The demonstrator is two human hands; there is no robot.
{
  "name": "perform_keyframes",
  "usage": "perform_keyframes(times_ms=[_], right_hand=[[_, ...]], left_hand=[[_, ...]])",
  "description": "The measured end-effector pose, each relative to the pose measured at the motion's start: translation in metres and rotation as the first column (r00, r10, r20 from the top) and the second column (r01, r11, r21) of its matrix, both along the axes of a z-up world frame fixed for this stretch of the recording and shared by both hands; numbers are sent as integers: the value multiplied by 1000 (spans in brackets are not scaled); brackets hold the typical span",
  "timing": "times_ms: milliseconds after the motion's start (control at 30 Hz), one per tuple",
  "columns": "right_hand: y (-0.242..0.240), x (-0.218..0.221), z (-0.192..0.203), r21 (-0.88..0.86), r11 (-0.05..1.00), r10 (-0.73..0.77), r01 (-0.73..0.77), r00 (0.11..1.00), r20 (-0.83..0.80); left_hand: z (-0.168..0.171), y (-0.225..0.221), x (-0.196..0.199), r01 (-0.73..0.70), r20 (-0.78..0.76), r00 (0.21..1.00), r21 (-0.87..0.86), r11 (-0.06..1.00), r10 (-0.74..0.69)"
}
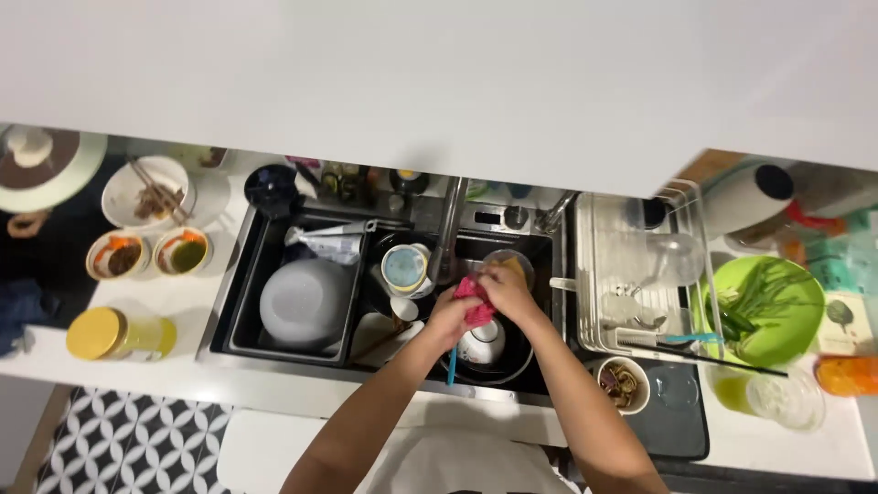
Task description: Mixing a paste in a bowl using a spatula and then washing the bowl and other dishes in a sink.
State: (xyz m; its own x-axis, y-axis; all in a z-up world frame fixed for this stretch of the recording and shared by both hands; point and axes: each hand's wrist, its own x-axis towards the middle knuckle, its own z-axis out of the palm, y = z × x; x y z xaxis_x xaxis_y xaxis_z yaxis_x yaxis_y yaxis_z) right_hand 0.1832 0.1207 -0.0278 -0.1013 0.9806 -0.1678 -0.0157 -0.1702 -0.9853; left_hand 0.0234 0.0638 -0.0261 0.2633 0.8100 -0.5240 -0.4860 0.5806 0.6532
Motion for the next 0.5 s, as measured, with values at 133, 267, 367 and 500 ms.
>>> perform_keyframes(times_ms=[133, 267, 367, 500], right_hand=[[31, -5, 82, 377, 923, -139, -81, 841, 523], [112, -11, 132, 61, 984, -164, 165, 986, -21], [190, -10, 120, -41, 992, -120, 116, 986, -116], [204, -21, 156, 1, 993, -117, 119, 983, -143]], left_hand=[[-64, -14, -5, 57, -170, 985, 134, 989, -33], [15, -35, -21, 173, -245, 959, 107, 979, -143], [42, -43, -31, 213, -333, 922, 9, 977, -198], [47, -48, -48, 114, -397, 911, -30, 993, -117]])
